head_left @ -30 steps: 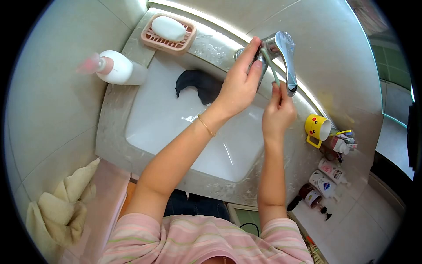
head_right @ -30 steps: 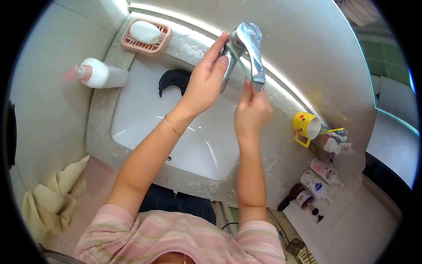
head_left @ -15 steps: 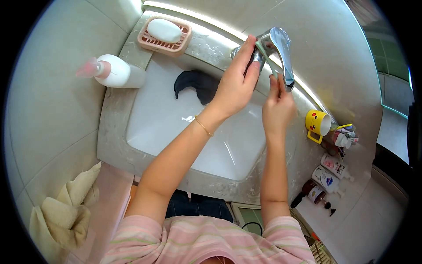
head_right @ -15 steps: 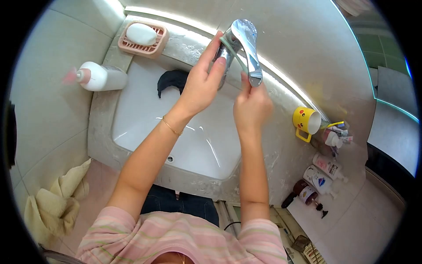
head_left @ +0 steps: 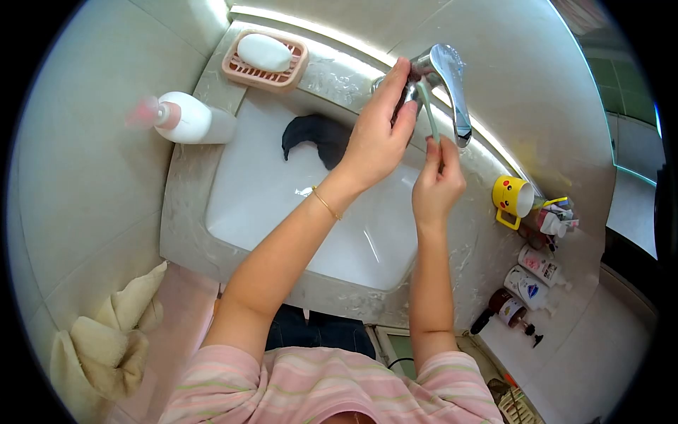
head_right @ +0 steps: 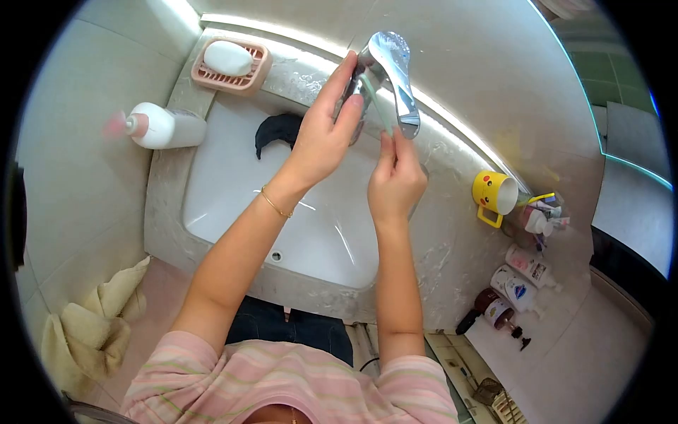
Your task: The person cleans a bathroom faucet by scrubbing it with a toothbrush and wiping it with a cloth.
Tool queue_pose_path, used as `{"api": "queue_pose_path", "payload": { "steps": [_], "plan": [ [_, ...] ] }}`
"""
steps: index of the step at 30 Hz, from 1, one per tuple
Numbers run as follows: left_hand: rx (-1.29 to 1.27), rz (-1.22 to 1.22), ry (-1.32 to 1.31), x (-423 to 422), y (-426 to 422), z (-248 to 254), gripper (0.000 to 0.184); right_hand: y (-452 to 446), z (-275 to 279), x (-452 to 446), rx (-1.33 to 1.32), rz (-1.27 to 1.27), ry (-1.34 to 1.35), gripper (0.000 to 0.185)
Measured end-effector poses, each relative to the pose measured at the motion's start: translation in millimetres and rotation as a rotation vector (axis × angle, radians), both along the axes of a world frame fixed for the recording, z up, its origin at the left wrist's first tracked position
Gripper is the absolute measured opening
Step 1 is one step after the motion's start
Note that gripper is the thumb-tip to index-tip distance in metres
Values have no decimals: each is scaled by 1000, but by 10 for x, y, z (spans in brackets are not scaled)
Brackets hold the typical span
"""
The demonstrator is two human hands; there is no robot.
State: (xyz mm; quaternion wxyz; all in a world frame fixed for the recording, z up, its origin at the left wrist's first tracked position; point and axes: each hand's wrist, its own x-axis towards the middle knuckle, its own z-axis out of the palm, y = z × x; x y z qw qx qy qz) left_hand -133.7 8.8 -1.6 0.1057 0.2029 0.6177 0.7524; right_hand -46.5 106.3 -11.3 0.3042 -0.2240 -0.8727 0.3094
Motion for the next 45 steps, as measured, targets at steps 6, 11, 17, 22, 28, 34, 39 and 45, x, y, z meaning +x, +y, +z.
{"api": "queue_pose_path", "payload": {
  "steps": [6,11,17,22,28,34,39,45],
  "plan": [
    [-60,46,193,-52,27,1,54,-23,185,-105,-41,-43,-121,20],
    [-77,56,248,-58,31,-13,54,-48,-2,-74,-234,-9,156,24],
    [-103,131,256,-56,37,-67,54,-149,181,-240,-223,-7,-56,24],
    [-37,108,241,-71,8,11,53,-112,-6,-36,-279,-47,106,32],
    [-59,84,213,-81,-40,5,53,-86,117,-114,-304,33,-117,33],
    [-39,42,199,-114,-52,-19,52,-135,184,-176,-419,-14,-9,40],
    [-33,-3,194,-236,-145,40,50,-148,82,-45,-488,-35,51,44],
    [171,-35,-8,-350,-73,102,35,-175,233,-205,-486,22,-73,47]
  ]
}}
